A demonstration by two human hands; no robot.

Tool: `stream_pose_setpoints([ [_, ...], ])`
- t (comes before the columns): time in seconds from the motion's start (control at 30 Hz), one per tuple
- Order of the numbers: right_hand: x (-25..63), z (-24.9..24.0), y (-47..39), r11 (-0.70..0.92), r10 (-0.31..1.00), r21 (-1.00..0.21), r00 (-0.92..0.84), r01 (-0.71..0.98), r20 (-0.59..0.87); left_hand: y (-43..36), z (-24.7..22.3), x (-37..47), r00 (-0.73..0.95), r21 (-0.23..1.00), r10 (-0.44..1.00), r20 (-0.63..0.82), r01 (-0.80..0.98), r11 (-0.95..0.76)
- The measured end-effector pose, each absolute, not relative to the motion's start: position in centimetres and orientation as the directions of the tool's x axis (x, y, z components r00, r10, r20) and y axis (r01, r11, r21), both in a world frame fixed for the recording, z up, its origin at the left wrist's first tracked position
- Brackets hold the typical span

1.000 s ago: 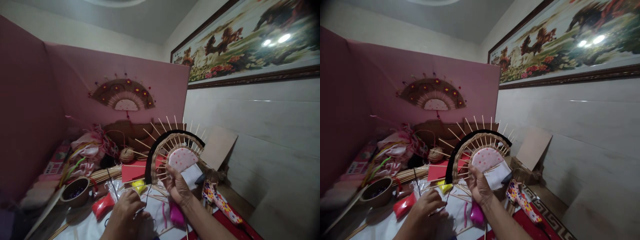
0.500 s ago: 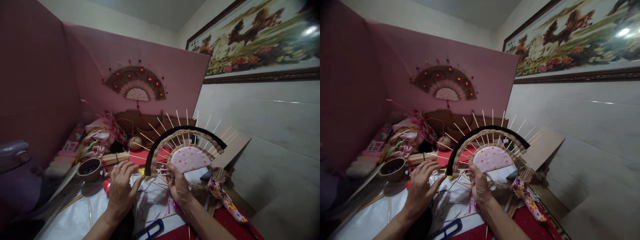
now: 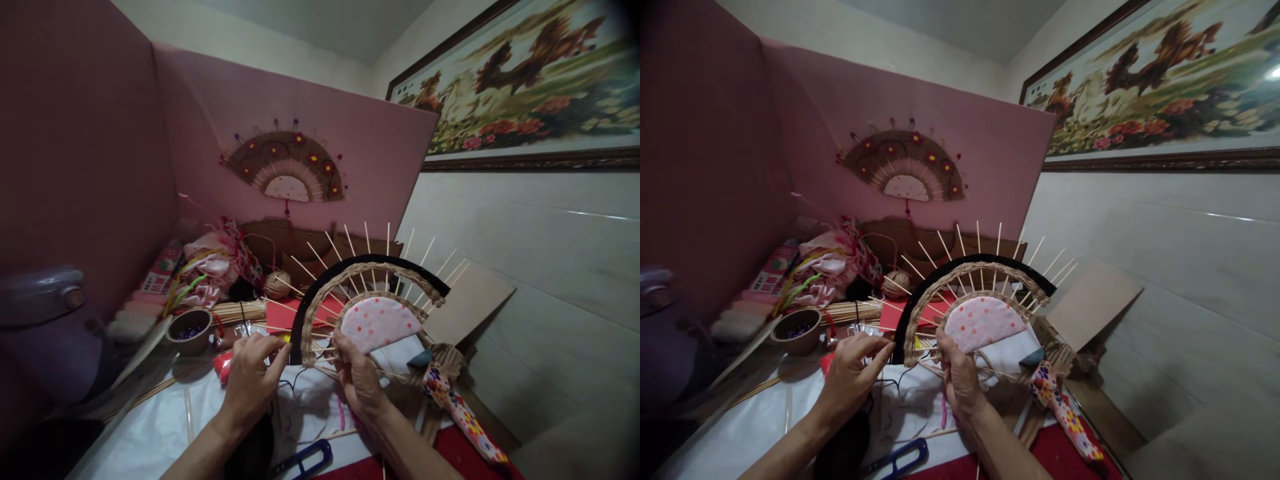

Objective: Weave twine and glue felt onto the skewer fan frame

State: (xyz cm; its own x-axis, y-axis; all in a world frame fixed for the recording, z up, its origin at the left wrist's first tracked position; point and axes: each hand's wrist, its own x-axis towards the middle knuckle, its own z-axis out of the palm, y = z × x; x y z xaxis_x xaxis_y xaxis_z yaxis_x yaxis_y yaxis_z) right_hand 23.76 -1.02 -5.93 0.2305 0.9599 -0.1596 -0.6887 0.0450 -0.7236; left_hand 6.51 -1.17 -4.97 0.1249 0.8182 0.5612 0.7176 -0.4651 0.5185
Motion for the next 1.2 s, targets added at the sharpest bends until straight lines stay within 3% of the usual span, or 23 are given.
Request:
stream_pose_setpoints([
  [0.13, 24.0, -6.2, -0.7, 0.042, 0.963, -0.729, 0.222, -0.684, -0.153, -1.0, -4.7, 6.2, 0.121, 0.452, 0.778, 0.616, 0.754, -0.476],
  [0.33, 23.9, -6.5, -1.2, -0.011, 0.981, -0.777, 0.145, -0.629, -0.131, -0.8, -4.6, 6.0, 0.109, 0.296, 0.587, 0.802, 0.782, -0.549],
  [0.63, 23.3, -6.6, -1.7, -0.023, 0.998, -0.772, 0.034, -0.636, -0.058, -1.4, -5.2, 6.8, 0.054, 0.459, 0.657, 0.752, 0.673, -0.580],
  [1.07, 23.6, -7.0, -1.5, -0.068, 0.995, -0.762, 0.017, -0.644, -0.102, -1.1, -5.1, 6.4, 0.054, 0.425, 0.654, 0.755, 0.719, -0.550],
  [1.2, 23.6, -7.0, -1.5, -0.075, 0.992, -0.767, 0.030, -0.638, -0.123, -1.1, -4.8, 6.1, 0.033, 0.350, 0.569, 0.821, 0.759, -0.549],
])
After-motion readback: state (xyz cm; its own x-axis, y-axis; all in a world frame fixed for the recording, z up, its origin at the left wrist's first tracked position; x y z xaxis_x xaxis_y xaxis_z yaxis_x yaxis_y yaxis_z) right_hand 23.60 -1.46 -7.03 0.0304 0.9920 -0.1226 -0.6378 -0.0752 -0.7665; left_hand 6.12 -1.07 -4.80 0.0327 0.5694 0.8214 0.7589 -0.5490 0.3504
